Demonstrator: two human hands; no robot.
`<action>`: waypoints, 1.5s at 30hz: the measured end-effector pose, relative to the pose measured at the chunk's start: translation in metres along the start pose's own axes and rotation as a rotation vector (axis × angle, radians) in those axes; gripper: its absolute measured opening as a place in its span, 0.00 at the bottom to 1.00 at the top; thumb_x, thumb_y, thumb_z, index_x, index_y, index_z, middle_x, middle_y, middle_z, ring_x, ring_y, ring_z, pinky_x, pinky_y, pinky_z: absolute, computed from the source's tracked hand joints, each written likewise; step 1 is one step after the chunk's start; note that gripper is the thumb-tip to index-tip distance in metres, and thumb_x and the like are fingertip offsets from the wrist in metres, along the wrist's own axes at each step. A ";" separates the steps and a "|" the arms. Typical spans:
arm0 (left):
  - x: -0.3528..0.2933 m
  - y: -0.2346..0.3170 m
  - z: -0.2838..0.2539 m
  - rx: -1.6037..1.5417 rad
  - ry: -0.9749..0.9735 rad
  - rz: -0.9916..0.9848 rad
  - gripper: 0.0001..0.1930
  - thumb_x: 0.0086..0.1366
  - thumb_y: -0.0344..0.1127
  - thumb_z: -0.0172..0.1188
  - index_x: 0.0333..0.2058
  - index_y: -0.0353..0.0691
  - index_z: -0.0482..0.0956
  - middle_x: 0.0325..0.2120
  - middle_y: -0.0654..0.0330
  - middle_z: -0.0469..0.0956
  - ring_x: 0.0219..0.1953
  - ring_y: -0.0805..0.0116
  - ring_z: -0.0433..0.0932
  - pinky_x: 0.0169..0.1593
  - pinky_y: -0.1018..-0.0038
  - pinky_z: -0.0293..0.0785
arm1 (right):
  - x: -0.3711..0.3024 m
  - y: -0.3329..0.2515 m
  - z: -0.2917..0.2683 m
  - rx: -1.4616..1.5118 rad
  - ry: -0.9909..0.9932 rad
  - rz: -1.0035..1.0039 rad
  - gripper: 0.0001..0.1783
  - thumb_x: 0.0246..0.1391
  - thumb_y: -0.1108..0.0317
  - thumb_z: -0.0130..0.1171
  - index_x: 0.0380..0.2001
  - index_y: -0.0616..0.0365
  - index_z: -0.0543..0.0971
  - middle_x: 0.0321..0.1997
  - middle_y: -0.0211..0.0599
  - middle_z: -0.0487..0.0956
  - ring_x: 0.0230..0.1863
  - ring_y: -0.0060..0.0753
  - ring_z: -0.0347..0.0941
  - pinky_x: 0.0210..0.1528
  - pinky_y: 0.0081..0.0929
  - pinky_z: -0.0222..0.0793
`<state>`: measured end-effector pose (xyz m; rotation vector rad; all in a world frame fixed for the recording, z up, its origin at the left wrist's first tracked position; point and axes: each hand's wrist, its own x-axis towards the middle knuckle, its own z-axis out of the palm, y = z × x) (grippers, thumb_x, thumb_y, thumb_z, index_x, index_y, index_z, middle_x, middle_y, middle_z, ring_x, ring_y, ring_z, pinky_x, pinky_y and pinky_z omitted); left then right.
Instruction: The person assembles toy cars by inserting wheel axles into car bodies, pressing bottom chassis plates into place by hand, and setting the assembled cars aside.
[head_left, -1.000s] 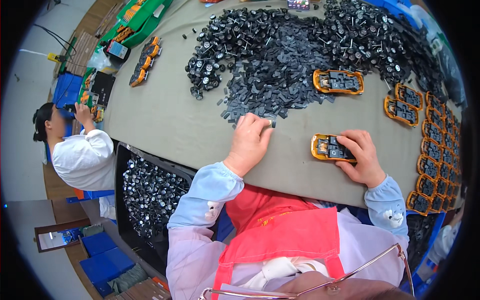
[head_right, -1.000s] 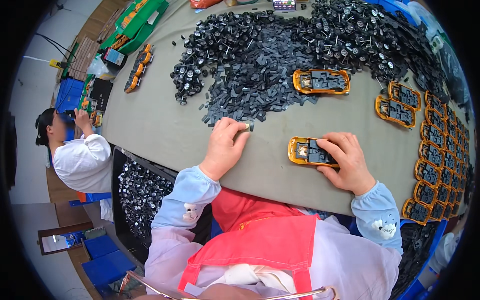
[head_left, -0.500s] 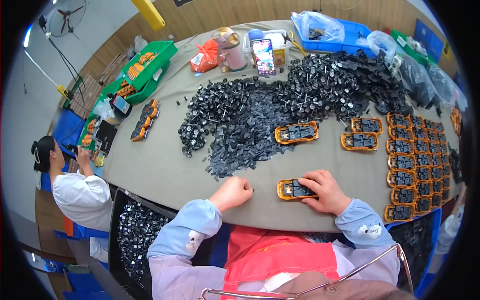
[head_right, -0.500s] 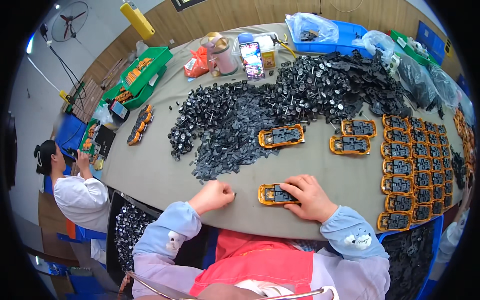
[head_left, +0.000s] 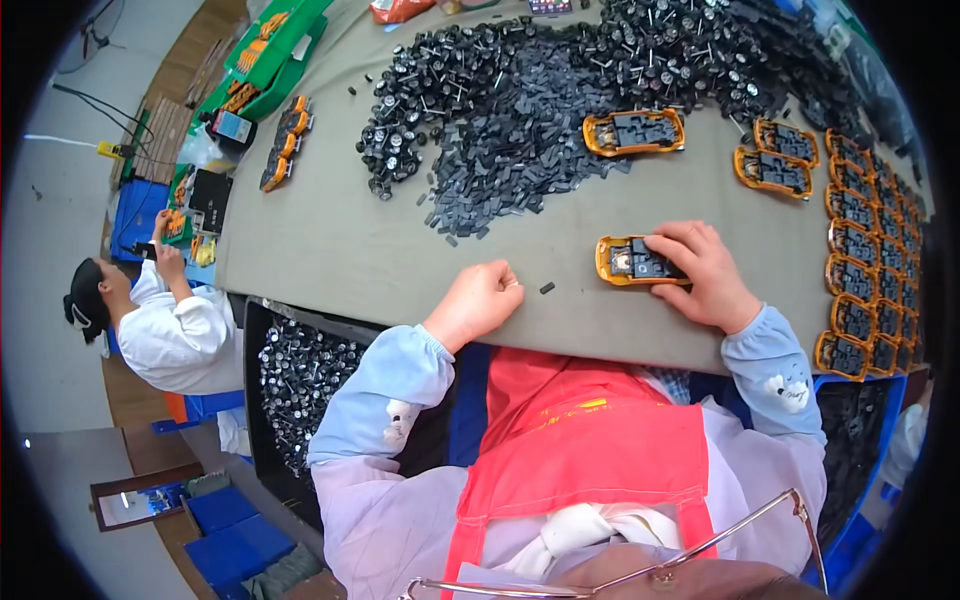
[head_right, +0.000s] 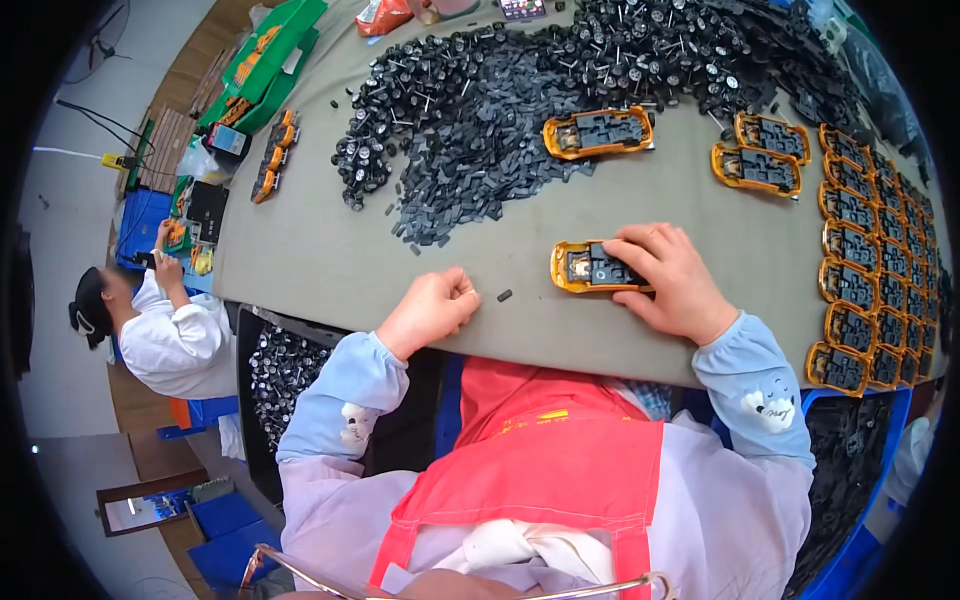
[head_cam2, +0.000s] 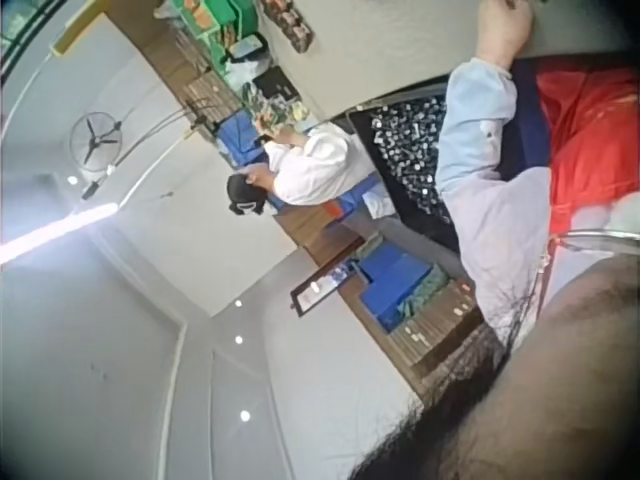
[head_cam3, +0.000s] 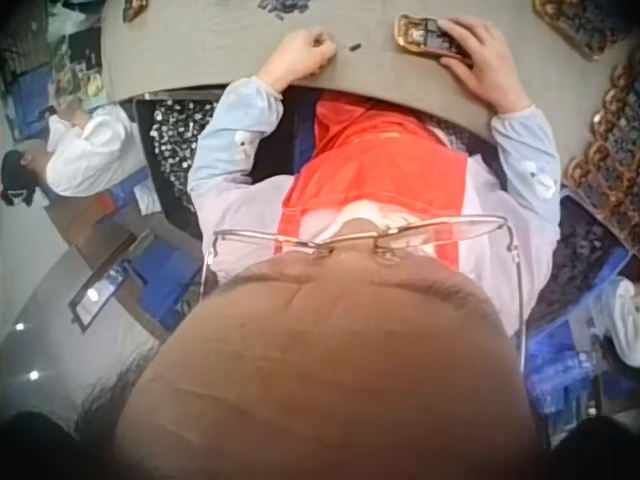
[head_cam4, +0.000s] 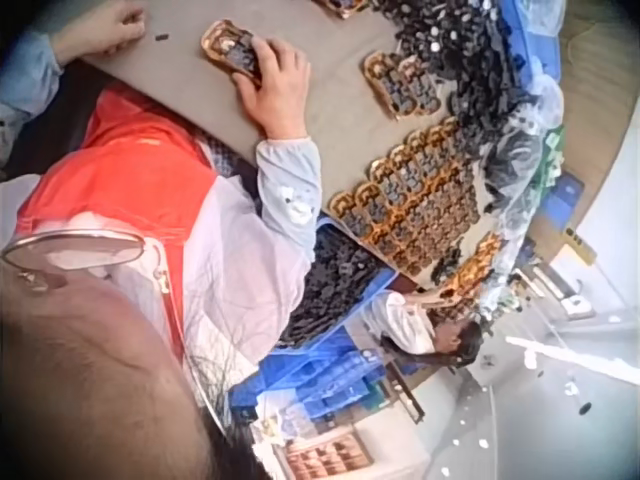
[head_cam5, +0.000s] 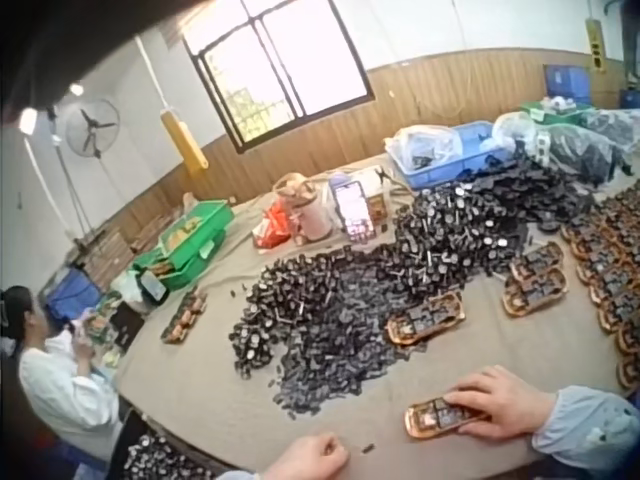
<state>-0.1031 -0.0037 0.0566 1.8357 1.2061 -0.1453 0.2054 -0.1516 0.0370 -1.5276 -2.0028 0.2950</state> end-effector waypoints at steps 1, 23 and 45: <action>-0.001 -0.008 0.003 -0.004 -0.010 -0.003 0.10 0.64 0.36 0.61 0.29 0.35 0.76 0.21 0.61 0.78 0.18 0.74 0.75 0.24 0.73 0.72 | 0.002 -0.002 -0.002 -0.022 -0.010 0.001 0.38 0.35 0.69 0.75 0.55 0.54 0.75 0.55 0.40 0.74 0.54 0.49 0.69 0.58 0.43 0.66; 0.007 0.006 0.032 0.429 0.345 0.590 0.06 0.59 0.30 0.63 0.29 0.38 0.75 0.28 0.54 0.73 0.28 0.49 0.77 0.32 0.58 0.76 | 0.014 -0.005 0.006 0.005 -0.051 0.005 0.37 0.37 0.67 0.75 0.56 0.53 0.75 0.55 0.38 0.74 0.53 0.46 0.70 0.57 0.42 0.67; 0.042 0.042 -0.001 0.849 0.022 1.330 0.13 0.52 0.31 0.59 0.39 0.39 0.78 0.34 0.62 0.73 0.37 0.65 0.74 0.39 0.70 0.75 | 0.047 0.000 -0.002 -0.108 -0.272 -0.217 0.29 0.43 0.68 0.70 0.52 0.50 0.79 0.57 0.30 0.75 0.59 0.41 0.69 0.59 0.40 0.65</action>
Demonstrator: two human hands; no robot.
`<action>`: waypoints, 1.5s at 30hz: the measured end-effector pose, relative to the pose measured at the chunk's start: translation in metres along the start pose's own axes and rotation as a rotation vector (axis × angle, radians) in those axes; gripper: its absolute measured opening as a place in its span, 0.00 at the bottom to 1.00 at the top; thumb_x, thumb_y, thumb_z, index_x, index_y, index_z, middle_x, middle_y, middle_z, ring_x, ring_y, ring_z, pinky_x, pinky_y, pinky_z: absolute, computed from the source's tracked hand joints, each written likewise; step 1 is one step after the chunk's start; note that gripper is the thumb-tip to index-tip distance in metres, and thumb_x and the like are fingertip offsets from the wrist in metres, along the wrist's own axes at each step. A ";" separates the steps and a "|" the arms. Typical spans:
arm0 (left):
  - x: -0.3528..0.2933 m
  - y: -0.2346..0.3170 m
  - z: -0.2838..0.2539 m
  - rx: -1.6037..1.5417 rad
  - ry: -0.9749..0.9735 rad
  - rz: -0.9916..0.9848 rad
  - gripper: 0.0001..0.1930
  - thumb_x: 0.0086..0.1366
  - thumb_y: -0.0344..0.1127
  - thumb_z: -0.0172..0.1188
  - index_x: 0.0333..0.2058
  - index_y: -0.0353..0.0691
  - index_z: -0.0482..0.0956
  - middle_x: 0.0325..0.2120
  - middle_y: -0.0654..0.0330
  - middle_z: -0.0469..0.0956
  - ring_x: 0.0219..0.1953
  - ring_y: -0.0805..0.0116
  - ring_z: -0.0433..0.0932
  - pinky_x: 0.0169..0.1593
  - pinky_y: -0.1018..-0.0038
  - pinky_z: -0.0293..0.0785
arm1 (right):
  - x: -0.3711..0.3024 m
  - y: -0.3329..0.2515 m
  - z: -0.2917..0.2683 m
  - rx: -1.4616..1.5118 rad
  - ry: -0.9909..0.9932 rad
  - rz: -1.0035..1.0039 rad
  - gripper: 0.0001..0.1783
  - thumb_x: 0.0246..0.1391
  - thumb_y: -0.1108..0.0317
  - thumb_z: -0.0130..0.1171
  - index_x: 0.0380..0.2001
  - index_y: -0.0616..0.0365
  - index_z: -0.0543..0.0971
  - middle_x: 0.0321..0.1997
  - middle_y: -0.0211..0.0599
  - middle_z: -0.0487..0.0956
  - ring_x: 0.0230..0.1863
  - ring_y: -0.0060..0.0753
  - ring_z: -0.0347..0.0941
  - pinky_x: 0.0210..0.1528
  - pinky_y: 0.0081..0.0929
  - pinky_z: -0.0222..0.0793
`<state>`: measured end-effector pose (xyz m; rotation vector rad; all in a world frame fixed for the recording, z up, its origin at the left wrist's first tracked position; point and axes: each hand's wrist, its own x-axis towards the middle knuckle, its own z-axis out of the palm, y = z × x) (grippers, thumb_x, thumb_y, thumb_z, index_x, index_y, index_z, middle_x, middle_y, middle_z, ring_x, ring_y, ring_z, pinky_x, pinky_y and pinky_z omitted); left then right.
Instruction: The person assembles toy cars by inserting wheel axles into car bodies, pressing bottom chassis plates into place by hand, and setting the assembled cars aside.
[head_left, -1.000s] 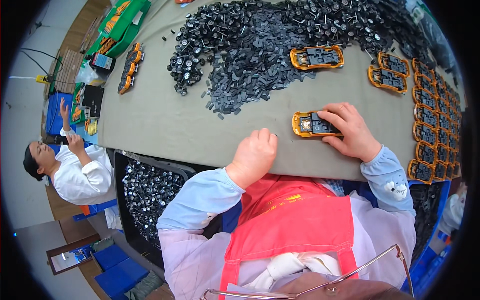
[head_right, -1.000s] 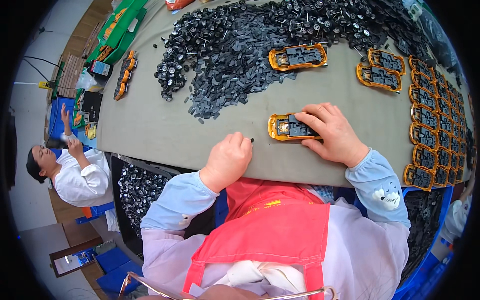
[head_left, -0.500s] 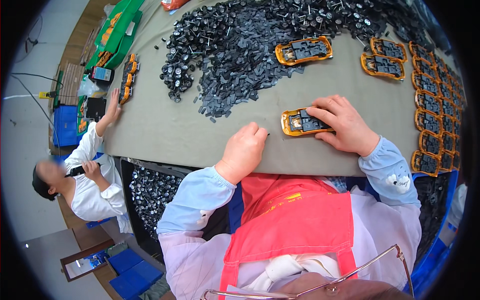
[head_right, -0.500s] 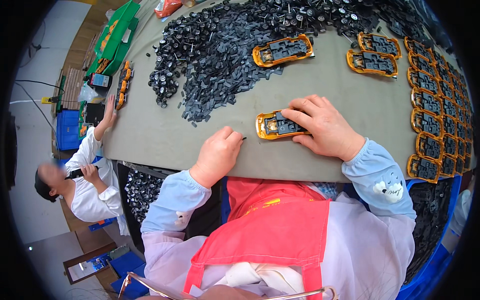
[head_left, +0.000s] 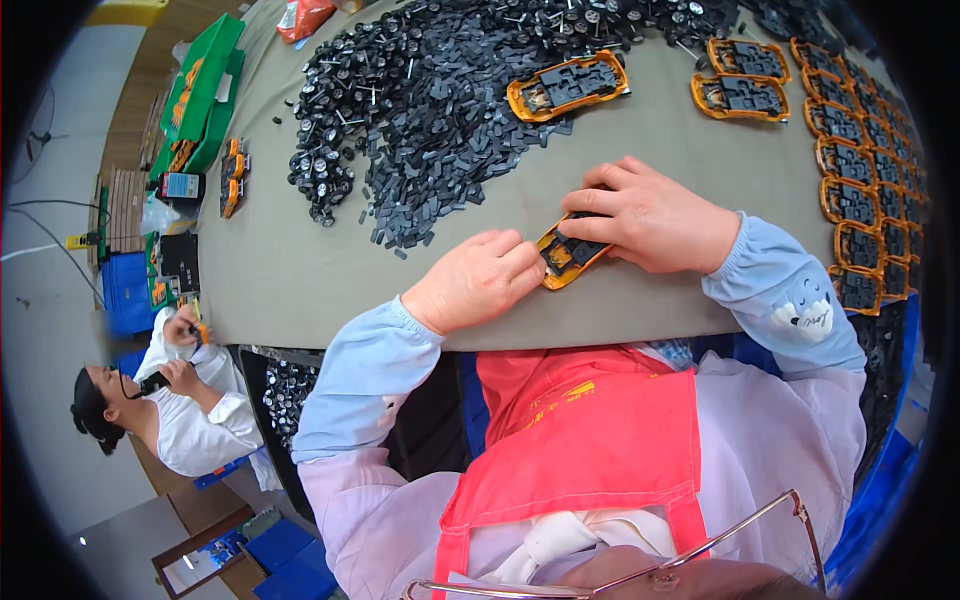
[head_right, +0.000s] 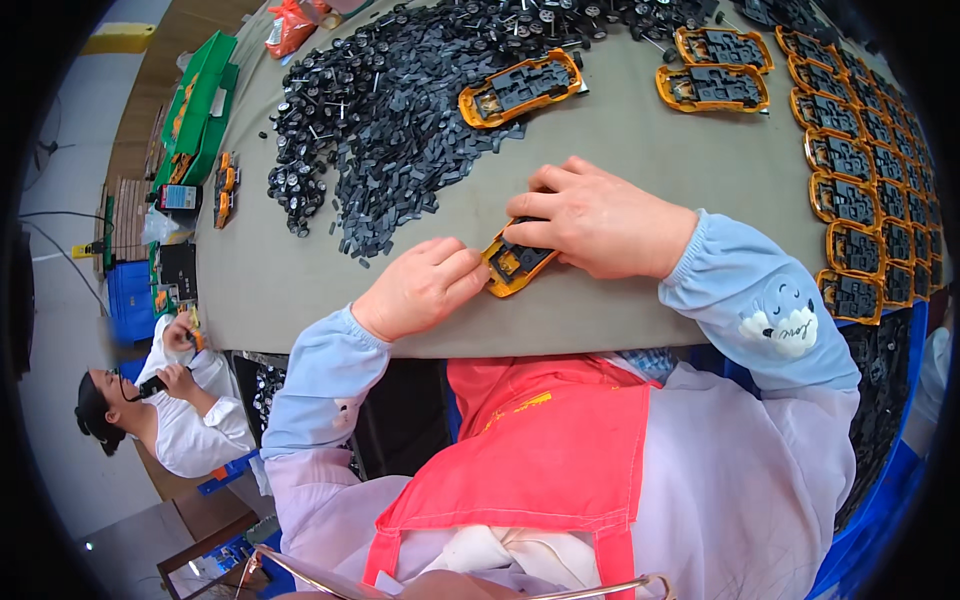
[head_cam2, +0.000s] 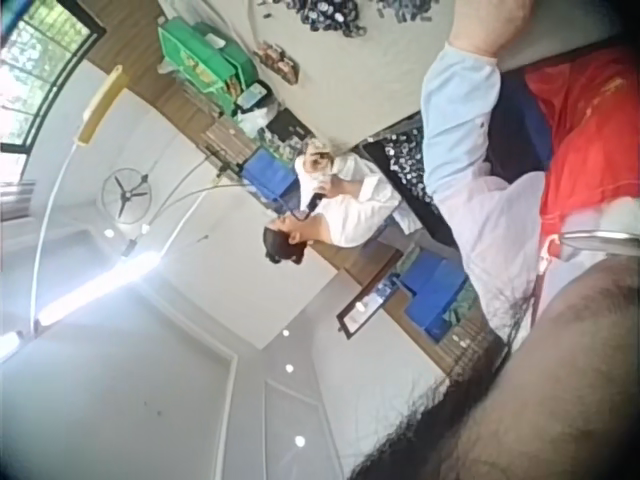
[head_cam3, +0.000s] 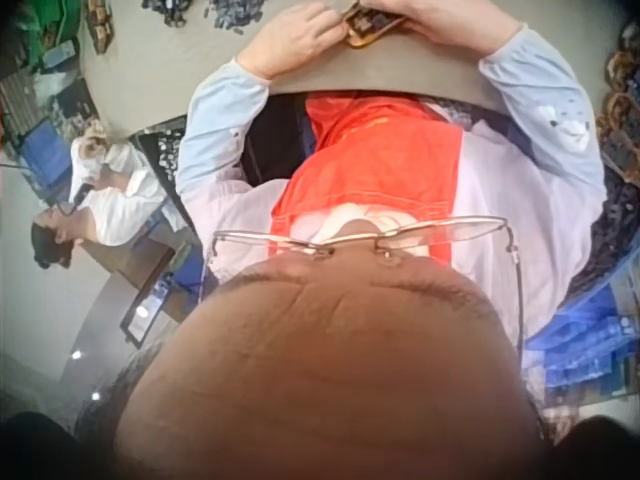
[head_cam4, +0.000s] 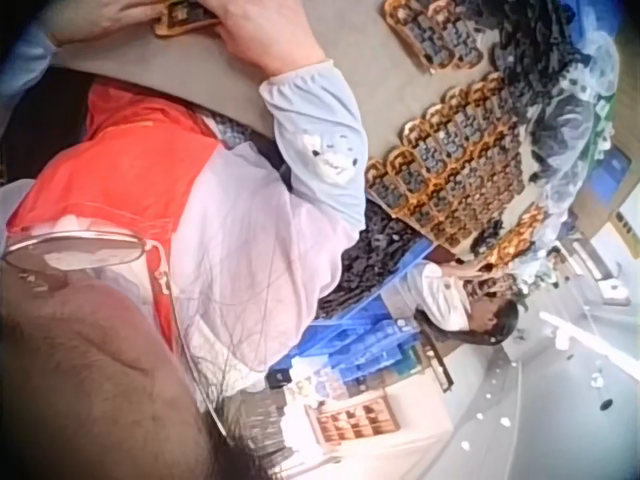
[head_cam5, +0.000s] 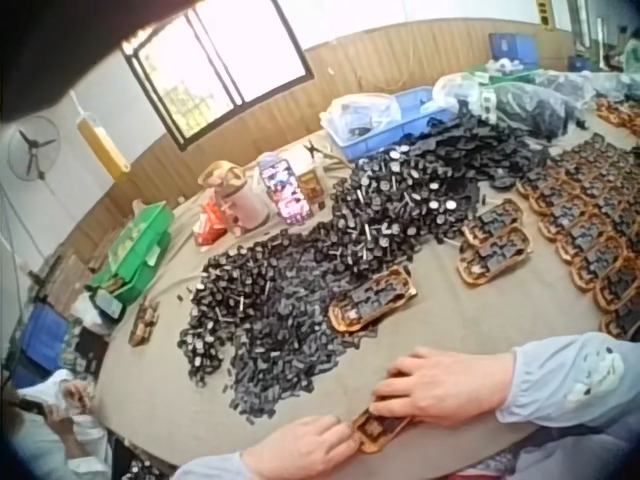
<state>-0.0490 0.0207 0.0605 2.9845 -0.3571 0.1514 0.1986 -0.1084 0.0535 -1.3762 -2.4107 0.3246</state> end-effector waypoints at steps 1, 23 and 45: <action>0.002 -0.003 -0.001 -0.007 -0.004 0.007 0.13 0.52 0.31 0.59 0.39 0.39 0.78 0.34 0.62 0.73 0.37 0.65 0.74 0.39 0.70 0.75 | 0.001 0.002 0.001 0.007 -0.006 -0.031 0.28 0.44 0.67 0.70 0.52 0.49 0.79 0.57 0.30 0.76 0.59 0.41 0.69 0.59 0.40 0.65; 0.004 -0.007 -0.015 -0.012 -0.302 0.185 0.14 0.51 0.34 0.58 0.38 0.38 0.79 0.39 0.61 0.75 0.40 0.63 0.74 0.43 0.72 0.74 | 0.006 0.011 0.003 0.090 -0.028 -0.094 0.28 0.44 0.65 0.68 0.53 0.48 0.78 0.55 0.30 0.75 0.59 0.41 0.68 0.57 0.41 0.66; -0.145 -0.089 0.001 0.062 0.772 -1.057 0.05 0.62 0.27 0.62 0.37 0.38 0.78 0.35 0.53 0.75 0.37 0.50 0.76 0.39 0.61 0.74 | -0.026 0.184 -0.055 -0.511 0.057 0.594 0.08 0.46 0.77 0.58 0.32 0.56 0.82 0.33 0.43 0.81 0.40 0.51 0.77 0.41 0.40 0.73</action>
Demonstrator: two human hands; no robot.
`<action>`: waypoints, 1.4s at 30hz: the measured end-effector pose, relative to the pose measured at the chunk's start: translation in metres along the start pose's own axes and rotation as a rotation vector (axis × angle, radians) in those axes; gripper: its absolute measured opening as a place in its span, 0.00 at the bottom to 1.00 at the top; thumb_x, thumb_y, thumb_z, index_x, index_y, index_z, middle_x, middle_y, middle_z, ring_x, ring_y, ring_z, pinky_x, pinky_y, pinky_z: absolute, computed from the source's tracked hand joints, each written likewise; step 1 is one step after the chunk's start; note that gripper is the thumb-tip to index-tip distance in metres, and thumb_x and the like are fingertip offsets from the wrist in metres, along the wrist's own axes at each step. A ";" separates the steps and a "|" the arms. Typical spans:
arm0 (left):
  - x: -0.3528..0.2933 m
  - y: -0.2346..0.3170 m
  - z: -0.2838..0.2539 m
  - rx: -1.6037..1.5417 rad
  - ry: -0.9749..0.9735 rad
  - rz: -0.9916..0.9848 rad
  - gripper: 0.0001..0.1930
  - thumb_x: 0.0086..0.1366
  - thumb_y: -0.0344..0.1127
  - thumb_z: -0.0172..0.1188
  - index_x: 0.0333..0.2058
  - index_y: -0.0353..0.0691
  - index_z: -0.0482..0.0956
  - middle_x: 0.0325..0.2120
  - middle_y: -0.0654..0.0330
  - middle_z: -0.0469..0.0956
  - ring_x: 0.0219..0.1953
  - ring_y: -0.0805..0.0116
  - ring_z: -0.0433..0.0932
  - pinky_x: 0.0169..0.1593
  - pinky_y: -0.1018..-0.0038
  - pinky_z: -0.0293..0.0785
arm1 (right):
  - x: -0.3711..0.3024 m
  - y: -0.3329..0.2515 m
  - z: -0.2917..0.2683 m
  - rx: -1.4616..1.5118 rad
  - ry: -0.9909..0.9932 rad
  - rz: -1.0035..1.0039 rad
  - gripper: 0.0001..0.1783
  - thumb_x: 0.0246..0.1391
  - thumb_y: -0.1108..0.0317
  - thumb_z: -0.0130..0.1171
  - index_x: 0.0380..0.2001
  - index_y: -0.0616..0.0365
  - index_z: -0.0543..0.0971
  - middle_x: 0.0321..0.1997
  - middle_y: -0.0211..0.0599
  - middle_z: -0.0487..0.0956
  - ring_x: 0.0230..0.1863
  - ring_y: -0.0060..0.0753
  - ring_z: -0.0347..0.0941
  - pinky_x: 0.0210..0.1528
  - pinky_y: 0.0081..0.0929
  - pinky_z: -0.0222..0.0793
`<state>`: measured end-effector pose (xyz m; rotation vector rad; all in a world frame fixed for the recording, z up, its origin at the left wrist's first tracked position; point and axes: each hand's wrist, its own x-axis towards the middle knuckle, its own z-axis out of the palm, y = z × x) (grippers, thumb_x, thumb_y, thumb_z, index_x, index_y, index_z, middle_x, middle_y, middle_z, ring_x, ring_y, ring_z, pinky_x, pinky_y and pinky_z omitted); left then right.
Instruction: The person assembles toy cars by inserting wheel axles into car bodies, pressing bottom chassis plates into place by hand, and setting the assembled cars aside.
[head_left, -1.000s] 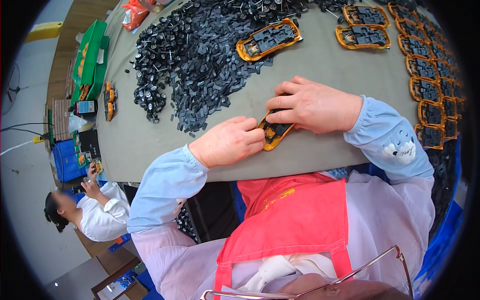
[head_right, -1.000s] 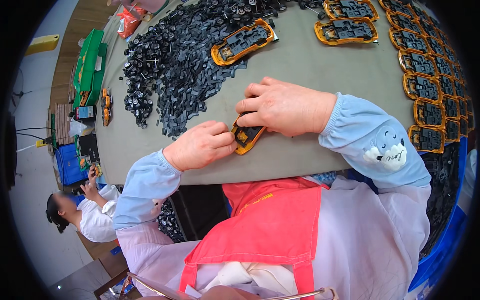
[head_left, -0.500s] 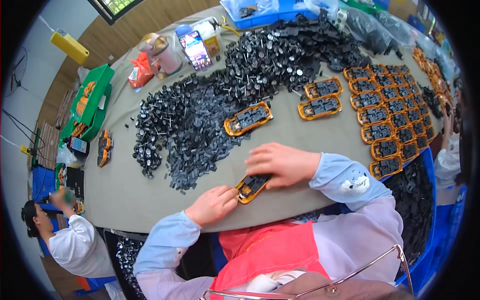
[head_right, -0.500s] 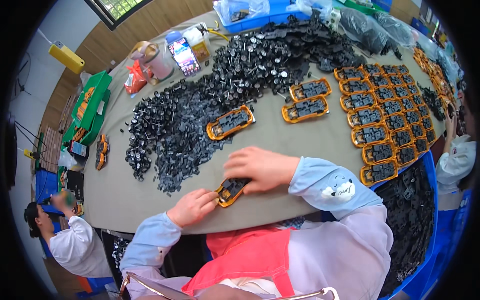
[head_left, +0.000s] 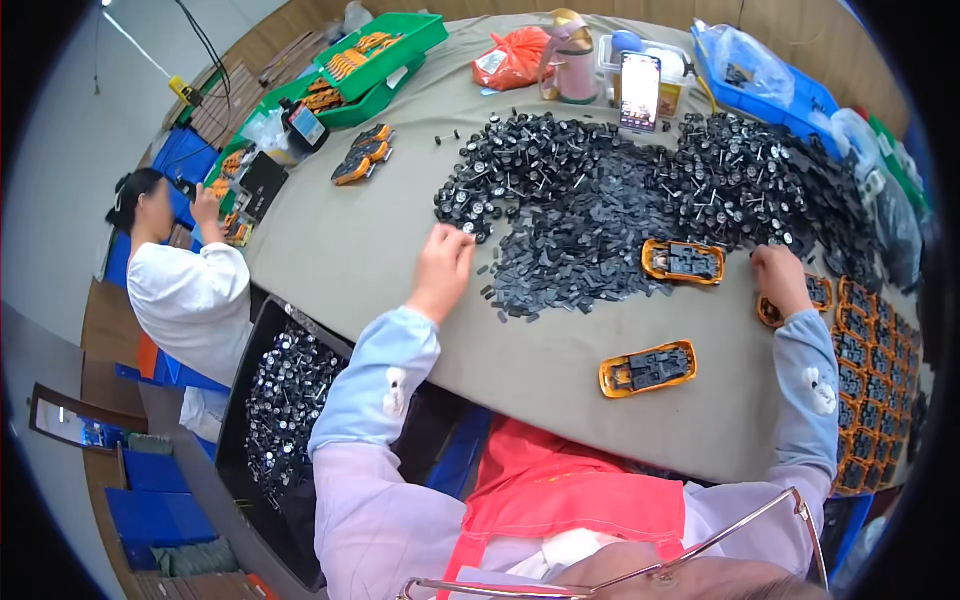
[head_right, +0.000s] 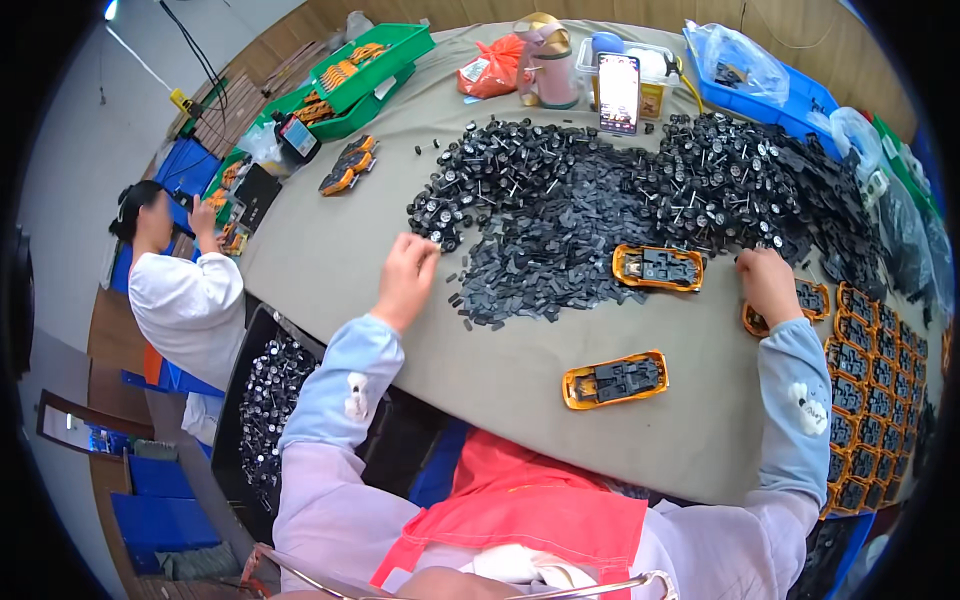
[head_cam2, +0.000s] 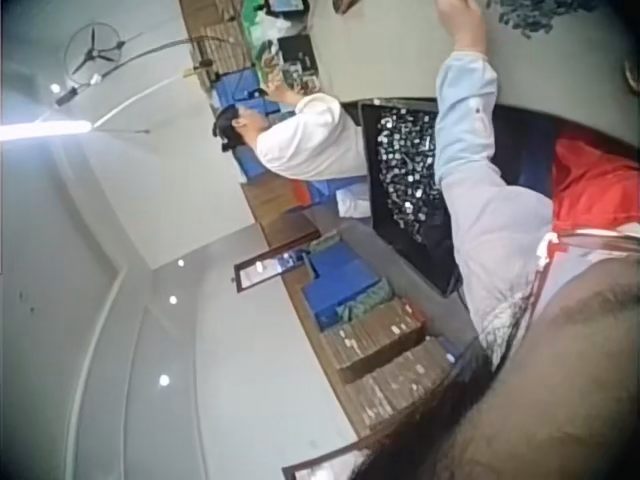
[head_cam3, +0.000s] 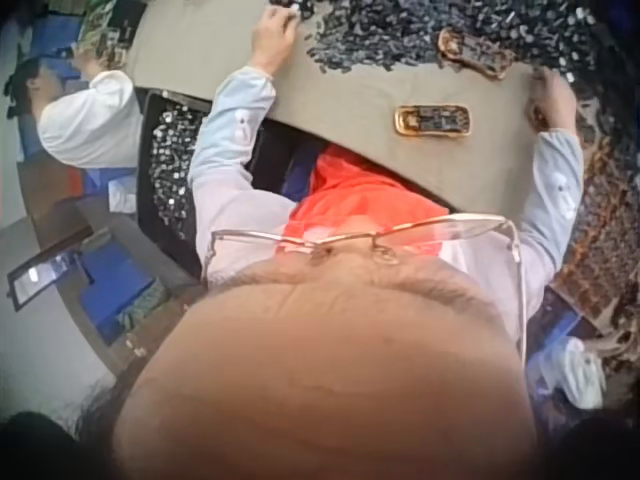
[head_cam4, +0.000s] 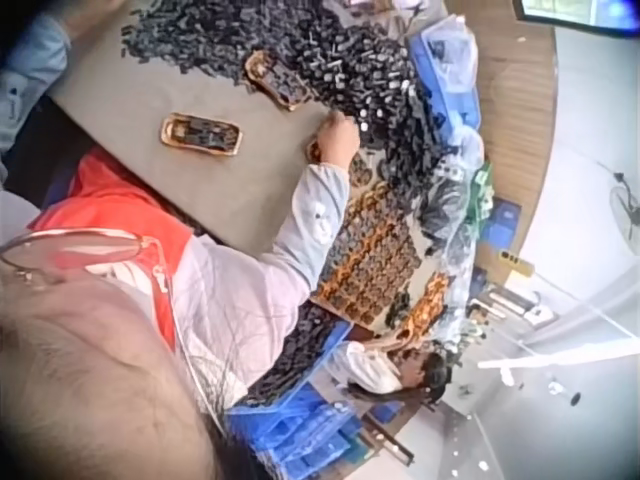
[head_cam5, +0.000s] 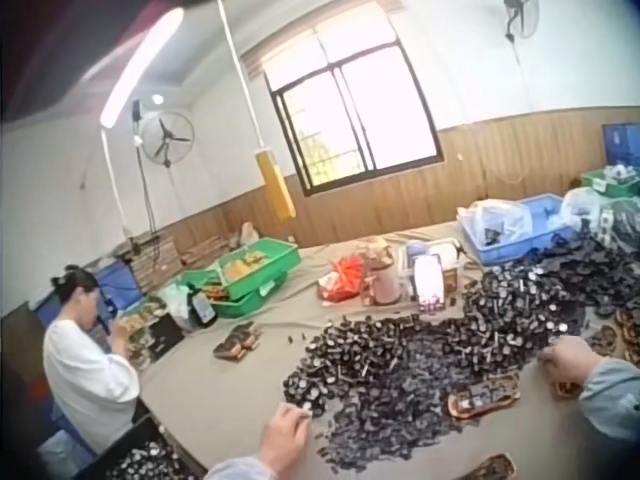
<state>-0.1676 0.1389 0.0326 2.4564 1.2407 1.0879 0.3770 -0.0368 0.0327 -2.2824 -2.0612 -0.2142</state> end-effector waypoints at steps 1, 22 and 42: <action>0.018 0.005 0.003 -0.003 0.005 0.002 0.05 0.62 0.27 0.62 0.37 0.38 0.78 0.35 0.53 0.75 0.37 0.50 0.76 0.39 0.61 0.74 | 0.000 -0.002 -0.002 0.254 0.107 0.049 0.07 0.48 0.78 0.57 0.32 0.57 0.81 0.31 0.41 0.81 0.37 0.45 0.77 0.39 0.36 0.72; 0.043 0.069 0.019 -0.042 -0.323 0.238 0.12 0.62 0.22 0.57 0.41 0.42 0.83 0.33 0.50 0.78 0.38 0.48 0.80 0.43 0.57 0.77 | -0.105 -0.133 -0.021 1.122 -0.086 0.130 0.10 0.55 0.73 0.64 0.41 0.61 0.81 0.39 0.33 0.81 0.40 0.25 0.78 0.44 0.24 0.75; -0.099 0.169 0.037 -0.418 -0.340 0.253 0.38 0.52 0.33 0.74 0.62 0.38 0.67 0.54 0.48 0.72 0.53 0.47 0.73 0.58 0.60 0.70 | -0.127 -0.164 -0.027 1.261 -0.090 0.149 0.12 0.59 0.80 0.56 0.46 0.66 0.80 0.43 0.34 0.77 0.40 0.24 0.80 0.43 0.20 0.79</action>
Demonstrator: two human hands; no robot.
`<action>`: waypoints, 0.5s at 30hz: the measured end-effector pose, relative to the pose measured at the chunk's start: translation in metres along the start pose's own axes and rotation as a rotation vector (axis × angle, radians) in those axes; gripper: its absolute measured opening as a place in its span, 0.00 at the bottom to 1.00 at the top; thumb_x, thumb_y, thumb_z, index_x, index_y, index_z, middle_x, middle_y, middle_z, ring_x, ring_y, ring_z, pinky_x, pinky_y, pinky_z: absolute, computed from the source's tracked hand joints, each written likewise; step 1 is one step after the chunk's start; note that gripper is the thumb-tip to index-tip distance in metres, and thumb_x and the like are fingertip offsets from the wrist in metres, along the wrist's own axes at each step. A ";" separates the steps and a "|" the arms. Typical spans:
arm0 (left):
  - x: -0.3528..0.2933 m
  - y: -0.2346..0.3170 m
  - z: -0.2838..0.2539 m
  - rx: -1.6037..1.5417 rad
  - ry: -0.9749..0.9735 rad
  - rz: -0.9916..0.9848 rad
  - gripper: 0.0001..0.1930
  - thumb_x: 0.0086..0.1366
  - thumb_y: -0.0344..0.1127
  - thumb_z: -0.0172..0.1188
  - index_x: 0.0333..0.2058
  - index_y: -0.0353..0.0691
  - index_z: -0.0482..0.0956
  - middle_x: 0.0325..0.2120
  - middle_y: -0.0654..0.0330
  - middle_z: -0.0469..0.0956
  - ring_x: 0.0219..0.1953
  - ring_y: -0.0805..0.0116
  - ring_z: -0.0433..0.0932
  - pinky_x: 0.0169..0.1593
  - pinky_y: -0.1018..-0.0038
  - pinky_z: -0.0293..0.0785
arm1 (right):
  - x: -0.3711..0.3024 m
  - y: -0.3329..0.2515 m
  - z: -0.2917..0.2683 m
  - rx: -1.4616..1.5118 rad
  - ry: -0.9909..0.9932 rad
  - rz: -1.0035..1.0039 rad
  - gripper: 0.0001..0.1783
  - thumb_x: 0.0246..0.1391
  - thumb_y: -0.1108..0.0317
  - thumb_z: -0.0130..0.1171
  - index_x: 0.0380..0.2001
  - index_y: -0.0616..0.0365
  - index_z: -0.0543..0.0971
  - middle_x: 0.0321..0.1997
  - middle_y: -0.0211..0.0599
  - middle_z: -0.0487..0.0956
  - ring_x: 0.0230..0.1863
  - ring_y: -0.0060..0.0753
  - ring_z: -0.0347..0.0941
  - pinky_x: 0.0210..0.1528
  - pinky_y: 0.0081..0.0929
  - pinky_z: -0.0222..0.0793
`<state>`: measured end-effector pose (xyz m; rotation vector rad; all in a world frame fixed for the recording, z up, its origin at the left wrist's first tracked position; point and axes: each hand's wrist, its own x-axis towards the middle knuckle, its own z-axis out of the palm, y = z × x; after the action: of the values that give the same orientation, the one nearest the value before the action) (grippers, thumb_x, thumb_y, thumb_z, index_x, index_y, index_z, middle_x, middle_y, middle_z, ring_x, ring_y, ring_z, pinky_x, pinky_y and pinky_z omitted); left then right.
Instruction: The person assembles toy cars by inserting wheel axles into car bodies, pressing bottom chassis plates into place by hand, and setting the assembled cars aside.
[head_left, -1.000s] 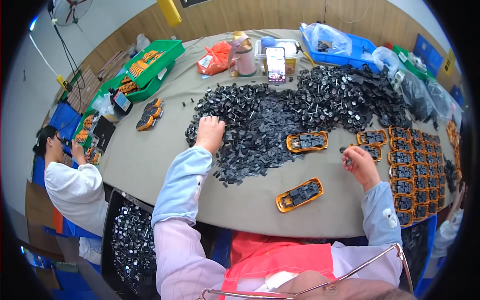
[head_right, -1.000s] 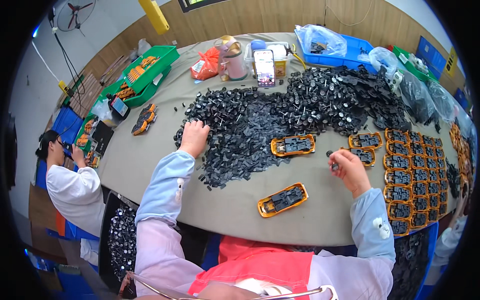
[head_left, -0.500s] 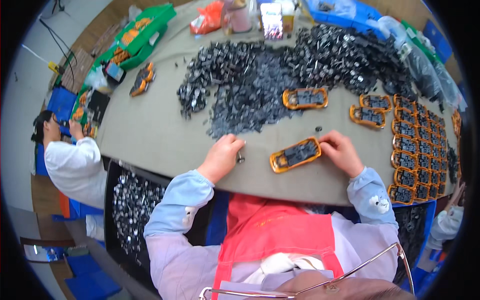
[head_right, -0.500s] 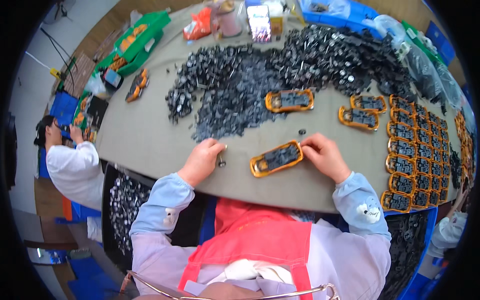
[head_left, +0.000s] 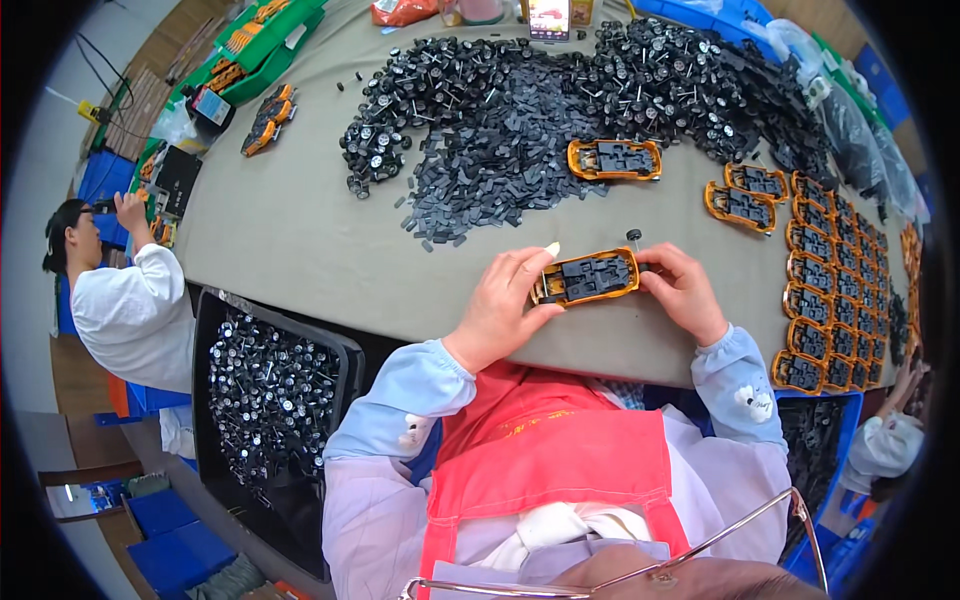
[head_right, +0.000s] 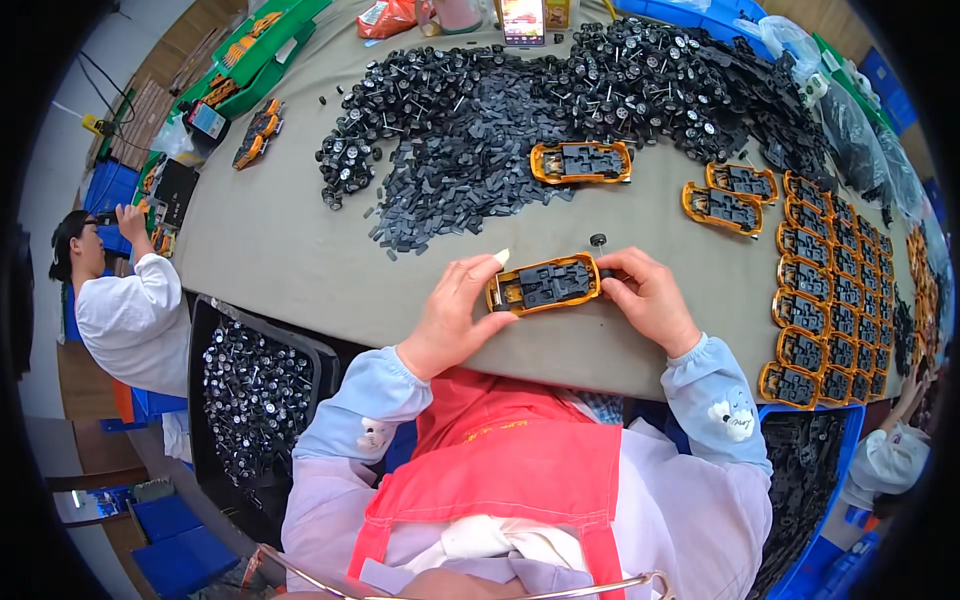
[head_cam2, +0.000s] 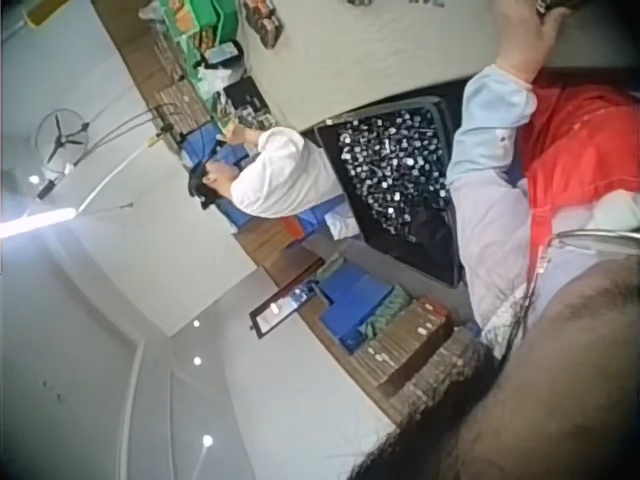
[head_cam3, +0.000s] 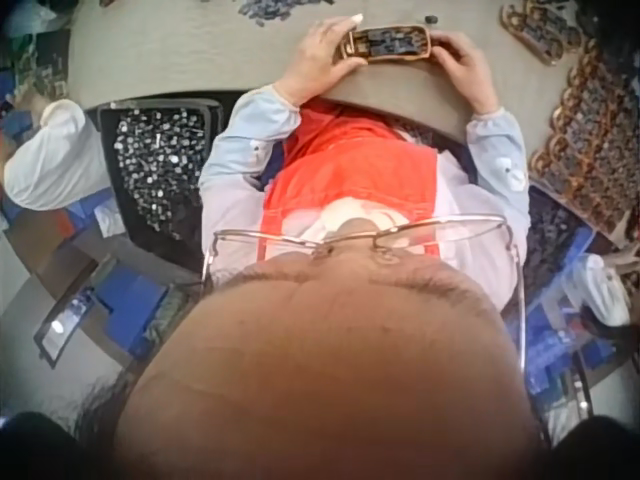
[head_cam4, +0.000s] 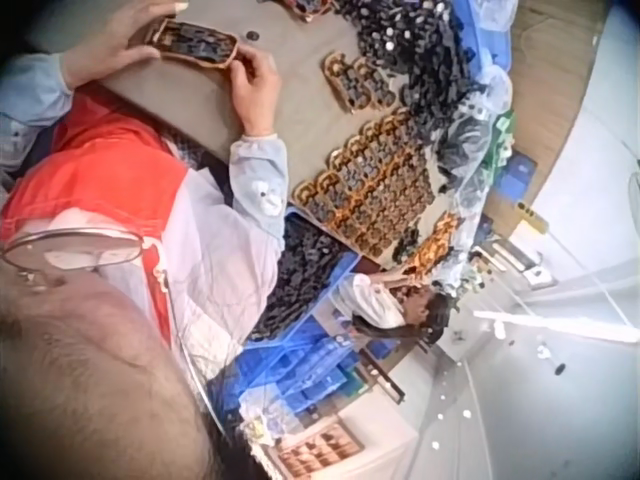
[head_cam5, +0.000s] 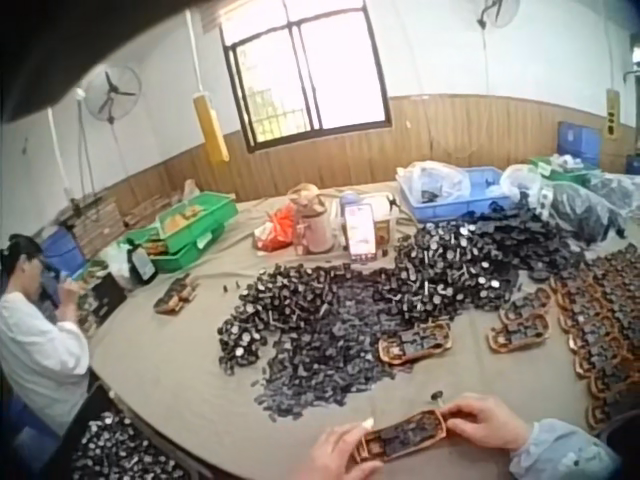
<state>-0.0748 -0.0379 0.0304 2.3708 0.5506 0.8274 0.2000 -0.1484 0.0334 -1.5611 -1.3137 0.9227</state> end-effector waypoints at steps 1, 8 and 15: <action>0.001 0.002 0.004 0.037 -0.018 -0.031 0.39 0.52 0.33 0.74 0.62 0.38 0.67 0.54 0.49 0.73 0.53 0.48 0.73 0.57 0.60 0.70 | 0.000 -0.002 0.000 -0.013 -0.006 0.009 0.12 0.59 0.81 0.56 0.46 0.65 0.80 0.43 0.34 0.77 0.40 0.24 0.80 0.43 0.20 0.79; 0.002 0.013 0.013 0.108 -0.062 -0.103 0.41 0.47 0.32 0.76 0.62 0.41 0.68 0.54 0.52 0.73 0.54 0.51 0.72 0.56 0.60 0.68 | -0.003 -0.009 -0.008 -0.189 0.079 -0.133 0.14 0.53 0.82 0.60 0.43 0.60 0.82 0.48 0.38 0.76 0.44 0.32 0.78 0.44 0.27 0.77; 0.006 0.015 0.020 0.179 -0.092 -0.189 0.43 0.45 0.29 0.76 0.62 0.43 0.67 0.52 0.54 0.72 0.54 0.52 0.71 0.56 0.60 0.68 | 0.009 -0.027 0.001 -0.437 -0.088 -0.516 0.16 0.45 0.77 0.66 0.40 0.50 0.81 0.64 0.44 0.70 0.63 0.54 0.67 0.61 0.47 0.67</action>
<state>-0.0547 -0.0533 0.0296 2.4552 0.8253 0.6044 0.1917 -0.1377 0.0581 -1.3885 -1.9570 0.3970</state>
